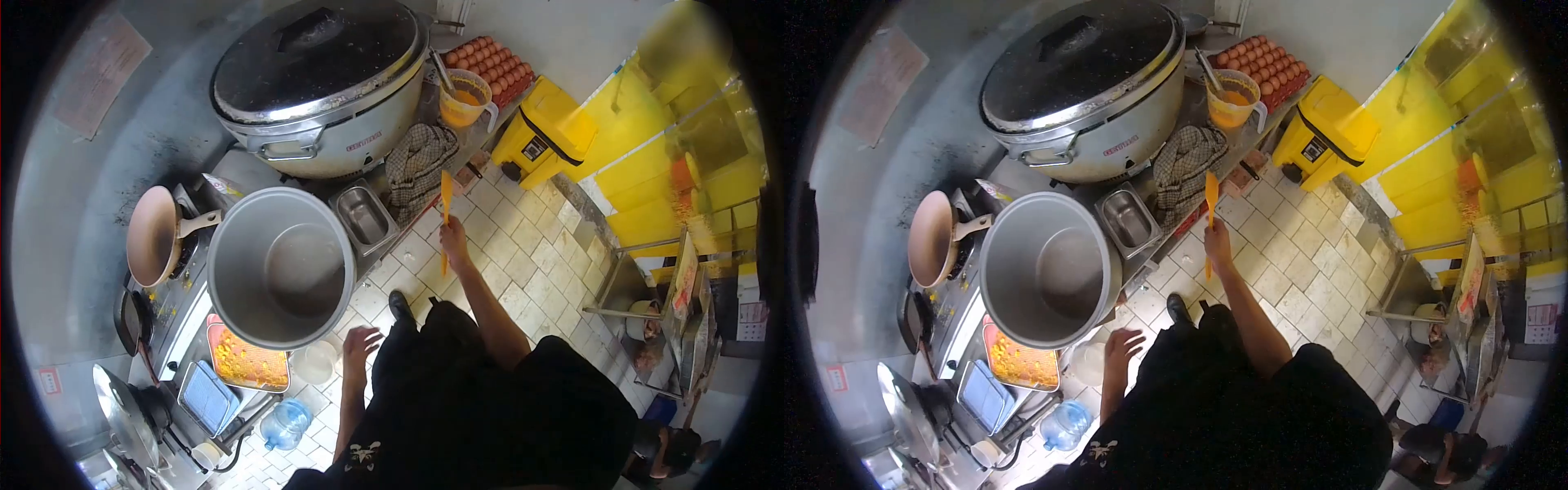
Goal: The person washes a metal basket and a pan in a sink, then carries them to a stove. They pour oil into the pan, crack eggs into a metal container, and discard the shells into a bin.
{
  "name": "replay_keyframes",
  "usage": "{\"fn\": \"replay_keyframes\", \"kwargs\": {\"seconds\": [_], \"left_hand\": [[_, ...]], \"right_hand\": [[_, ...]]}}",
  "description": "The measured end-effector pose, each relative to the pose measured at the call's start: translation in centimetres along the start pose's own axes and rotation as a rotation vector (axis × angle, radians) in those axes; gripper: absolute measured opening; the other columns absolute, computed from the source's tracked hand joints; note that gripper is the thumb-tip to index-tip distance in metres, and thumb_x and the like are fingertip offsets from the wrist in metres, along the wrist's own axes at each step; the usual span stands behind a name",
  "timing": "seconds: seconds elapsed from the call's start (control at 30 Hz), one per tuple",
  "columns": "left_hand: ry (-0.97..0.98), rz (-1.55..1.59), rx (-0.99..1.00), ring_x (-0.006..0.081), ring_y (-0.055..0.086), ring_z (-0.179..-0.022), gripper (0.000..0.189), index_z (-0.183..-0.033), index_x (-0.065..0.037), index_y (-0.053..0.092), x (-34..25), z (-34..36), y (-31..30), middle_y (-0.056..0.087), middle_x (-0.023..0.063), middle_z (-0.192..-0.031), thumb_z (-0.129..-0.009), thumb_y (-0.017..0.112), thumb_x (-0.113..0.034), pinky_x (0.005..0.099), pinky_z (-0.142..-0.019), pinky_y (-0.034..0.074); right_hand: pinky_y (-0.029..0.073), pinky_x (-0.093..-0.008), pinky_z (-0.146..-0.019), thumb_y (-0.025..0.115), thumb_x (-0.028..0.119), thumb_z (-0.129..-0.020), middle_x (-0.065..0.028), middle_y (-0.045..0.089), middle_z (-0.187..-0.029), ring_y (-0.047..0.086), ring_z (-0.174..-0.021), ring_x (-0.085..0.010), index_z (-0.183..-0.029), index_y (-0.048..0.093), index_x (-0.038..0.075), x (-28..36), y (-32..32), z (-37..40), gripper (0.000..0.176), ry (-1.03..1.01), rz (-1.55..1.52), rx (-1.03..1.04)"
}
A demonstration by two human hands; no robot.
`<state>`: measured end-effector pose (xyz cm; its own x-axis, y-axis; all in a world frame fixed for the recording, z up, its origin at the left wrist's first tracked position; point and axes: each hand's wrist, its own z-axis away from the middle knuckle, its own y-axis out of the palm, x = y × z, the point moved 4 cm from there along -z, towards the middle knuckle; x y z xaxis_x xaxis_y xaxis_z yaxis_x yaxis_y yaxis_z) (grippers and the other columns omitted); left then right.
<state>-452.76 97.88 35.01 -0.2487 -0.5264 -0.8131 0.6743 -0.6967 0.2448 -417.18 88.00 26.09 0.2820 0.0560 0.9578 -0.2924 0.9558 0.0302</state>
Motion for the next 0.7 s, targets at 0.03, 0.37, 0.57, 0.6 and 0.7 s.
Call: {"fn": "replay_keyframes", "kwargs": {"seconds": [0.03,0.37,0.57,0.6,0.7], "left_hand": [[-0.001,-0.068,0.026,0.0303,0.059,-0.114,0.038,-0.121,-0.008,0.049,-0.6,-1.8,1.8,0.060,0.0169,-0.120,-0.100,0.043,-0.039,0.0433,-0.095,0.046],[0.044,0.674,-0.466,0.0334,0.047,-0.125,0.063,-0.142,-0.018,0.035,0.1,-17.2,7.8,0.038,0.0140,-0.142,-0.090,0.062,-0.042,0.0546,-0.100,0.041],[0.234,0.798,-0.818,0.0295,0.054,-0.112,0.034,-0.117,-0.012,0.051,-0.4,-18.7,9.7,0.054,0.0076,-0.122,-0.087,0.065,-0.021,0.0492,-0.092,0.049],[0.272,0.746,-0.839,0.0293,0.056,-0.107,0.031,-0.114,-0.010,0.053,-0.4,-19.1,9.5,0.056,0.0076,-0.115,-0.087,0.064,-0.019,0.0482,-0.090,0.051],[0.291,0.624,-0.816,0.0204,0.059,-0.092,0.011,-0.091,-0.009,0.054,-1.1,-19.1,10.8,0.060,0.0036,-0.093,-0.086,0.063,-0.013,0.0430,-0.086,0.053]], "right_hand": [[0.044,-0.0261,-0.060,0.055,0.011,-0.093,-0.0006,0.052,-0.081,0.049,-0.068,-0.0101,-0.114,0.055,0.003,1.9,0.2,-0.7,0.023,-0.006,0.033,-0.007],[0.053,-0.0290,-0.069,0.068,0.004,-0.086,-0.0071,0.065,-0.081,0.066,-0.074,-0.0164,-0.100,0.054,0.001,4.8,3.9,-10.8,0.020,0.135,-0.199,0.294],[0.047,-0.0231,-0.058,0.066,0.010,-0.087,-0.0017,0.058,-0.079,0.058,-0.069,-0.0095,-0.107,0.055,0.003,4.5,-3.1,-12.1,0.024,-0.064,0.112,0.600],[0.043,-0.0216,-0.055,0.062,0.011,-0.090,-0.0003,0.056,-0.082,0.053,-0.067,-0.0078,-0.112,0.055,0.005,5.1,-4.6,-11.8,0.024,0.114,0.046,0.682],[0.033,-0.0187,-0.048,0.058,0.010,-0.094,0.0050,0.049,-0.073,0.043,-0.058,-0.0030,-0.114,0.056,0.008,8.5,-7.5,-10.6,0.020,0.191,0.257,0.838]]}}
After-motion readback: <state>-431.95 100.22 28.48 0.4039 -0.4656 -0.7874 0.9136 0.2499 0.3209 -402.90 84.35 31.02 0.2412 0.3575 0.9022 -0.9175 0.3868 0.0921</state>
